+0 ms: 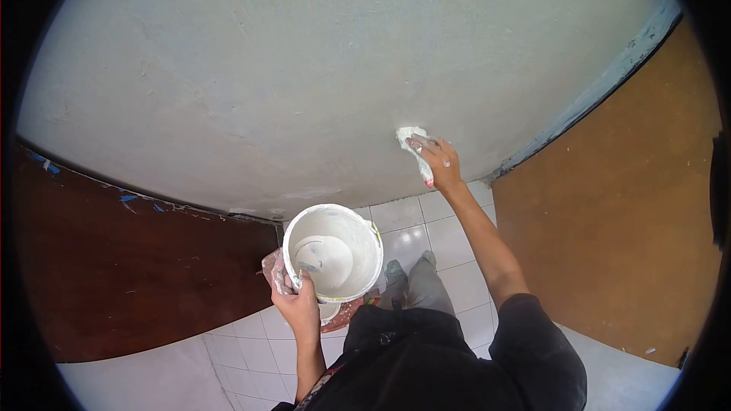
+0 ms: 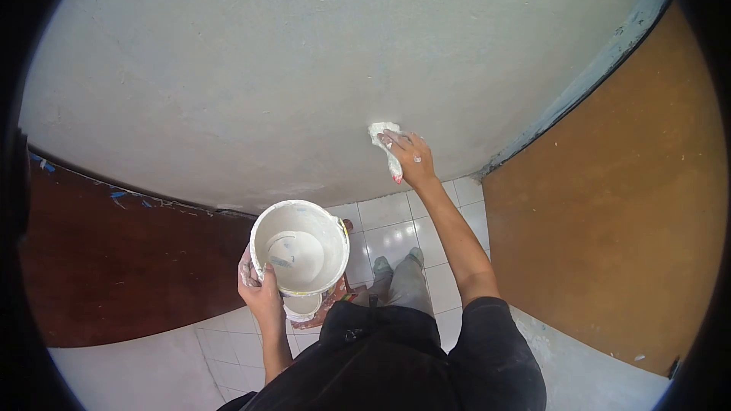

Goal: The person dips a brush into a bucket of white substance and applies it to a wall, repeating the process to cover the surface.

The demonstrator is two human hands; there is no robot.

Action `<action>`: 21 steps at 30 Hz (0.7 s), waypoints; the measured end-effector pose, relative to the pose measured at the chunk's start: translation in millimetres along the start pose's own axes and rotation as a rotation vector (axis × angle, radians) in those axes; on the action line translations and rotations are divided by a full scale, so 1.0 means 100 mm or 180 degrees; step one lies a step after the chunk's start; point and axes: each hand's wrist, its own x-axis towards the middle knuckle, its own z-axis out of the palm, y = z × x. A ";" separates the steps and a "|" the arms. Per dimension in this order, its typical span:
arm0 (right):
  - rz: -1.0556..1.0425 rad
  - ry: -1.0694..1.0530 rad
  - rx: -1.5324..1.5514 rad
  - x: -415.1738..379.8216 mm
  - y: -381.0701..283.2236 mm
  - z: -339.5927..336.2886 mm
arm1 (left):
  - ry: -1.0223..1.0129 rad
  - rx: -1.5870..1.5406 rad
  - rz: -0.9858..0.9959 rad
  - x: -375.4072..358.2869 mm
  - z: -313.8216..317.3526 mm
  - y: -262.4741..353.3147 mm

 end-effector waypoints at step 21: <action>0.0131 -0.0692 0.0071 0.19 0.47 0.17 | 0.0349 0.0194 -0.0596 0.03 0.18 0.33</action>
